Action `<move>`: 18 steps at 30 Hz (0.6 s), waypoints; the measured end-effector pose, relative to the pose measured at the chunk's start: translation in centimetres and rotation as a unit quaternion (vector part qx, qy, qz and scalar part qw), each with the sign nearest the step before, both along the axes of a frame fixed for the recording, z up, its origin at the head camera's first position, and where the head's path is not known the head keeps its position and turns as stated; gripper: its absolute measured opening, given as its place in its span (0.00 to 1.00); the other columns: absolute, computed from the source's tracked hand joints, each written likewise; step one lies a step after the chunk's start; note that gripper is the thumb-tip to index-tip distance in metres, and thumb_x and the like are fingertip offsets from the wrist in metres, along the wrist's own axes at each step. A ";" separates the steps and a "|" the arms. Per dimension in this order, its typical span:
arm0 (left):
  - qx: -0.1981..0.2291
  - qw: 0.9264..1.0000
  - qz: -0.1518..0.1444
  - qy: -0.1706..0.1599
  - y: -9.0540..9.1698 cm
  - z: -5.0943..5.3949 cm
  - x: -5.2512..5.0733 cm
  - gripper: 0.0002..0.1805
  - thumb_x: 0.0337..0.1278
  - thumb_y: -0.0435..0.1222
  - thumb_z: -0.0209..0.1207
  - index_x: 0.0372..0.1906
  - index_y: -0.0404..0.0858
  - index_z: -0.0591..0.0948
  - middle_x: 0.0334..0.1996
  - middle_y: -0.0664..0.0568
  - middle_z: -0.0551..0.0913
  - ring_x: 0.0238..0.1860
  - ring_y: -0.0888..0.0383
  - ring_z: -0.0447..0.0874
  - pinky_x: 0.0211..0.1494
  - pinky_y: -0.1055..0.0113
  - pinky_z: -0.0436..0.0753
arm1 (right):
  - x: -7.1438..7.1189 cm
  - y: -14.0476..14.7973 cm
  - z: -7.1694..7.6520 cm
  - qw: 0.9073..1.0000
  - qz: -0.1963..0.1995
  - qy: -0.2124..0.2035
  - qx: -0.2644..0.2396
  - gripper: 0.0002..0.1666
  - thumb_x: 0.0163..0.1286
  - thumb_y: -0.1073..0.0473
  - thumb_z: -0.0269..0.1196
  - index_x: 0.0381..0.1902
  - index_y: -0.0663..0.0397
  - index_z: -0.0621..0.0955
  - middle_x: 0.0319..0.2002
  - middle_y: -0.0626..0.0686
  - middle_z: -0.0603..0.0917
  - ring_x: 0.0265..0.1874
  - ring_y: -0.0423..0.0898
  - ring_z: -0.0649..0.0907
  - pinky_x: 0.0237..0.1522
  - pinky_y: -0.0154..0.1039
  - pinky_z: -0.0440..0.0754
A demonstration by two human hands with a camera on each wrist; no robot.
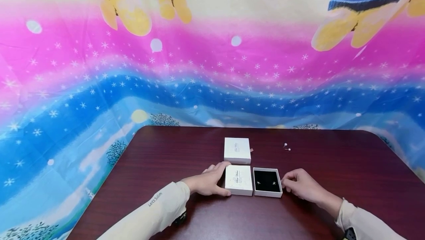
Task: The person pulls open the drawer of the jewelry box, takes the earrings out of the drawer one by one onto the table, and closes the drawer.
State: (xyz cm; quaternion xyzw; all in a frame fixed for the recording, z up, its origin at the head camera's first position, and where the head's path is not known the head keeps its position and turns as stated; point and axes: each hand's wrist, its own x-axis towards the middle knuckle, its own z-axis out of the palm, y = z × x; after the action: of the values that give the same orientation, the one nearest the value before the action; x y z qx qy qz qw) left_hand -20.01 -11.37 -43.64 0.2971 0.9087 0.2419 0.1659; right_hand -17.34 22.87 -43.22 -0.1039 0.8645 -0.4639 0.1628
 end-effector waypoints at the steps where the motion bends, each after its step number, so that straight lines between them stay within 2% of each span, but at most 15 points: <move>1: -0.001 1.000 0.000 0.001 0.0 0.0 0.0 0.51 0.53 0.53 0.70 0.76 0.44 0.54 0.68 0.49 0.69 0.61 0.53 0.66 0.65 0.58 0.66 | 0.0 0.0 0.0 1.000 -0.001 -0.002 0.000 0.12 0.69 0.64 0.56 0.33 0.63 0.85 0.20 0.46 0.76 0.11 0.36 0.66 0.15 0.32 0.67; 18: -0.001 1.000 -0.001 0.007 0.0 -0.1 0.0 0.51 0.53 0.53 0.71 0.76 0.44 0.55 0.68 0.50 0.70 0.59 0.54 0.67 0.63 0.59 0.67 | 0.1 0.1 -0.2 1.000 -0.003 0.001 -0.003 0.12 0.70 0.65 0.55 0.34 0.64 0.85 0.20 0.46 0.76 0.12 0.35 0.65 0.16 0.31 0.66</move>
State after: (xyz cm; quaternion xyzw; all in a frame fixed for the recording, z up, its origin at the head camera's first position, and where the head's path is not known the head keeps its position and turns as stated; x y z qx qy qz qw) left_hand -19.97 -11.40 -43.77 0.2993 0.9098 0.2388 0.1600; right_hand -17.25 22.98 -43.45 -0.1024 0.8638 -0.4667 0.1600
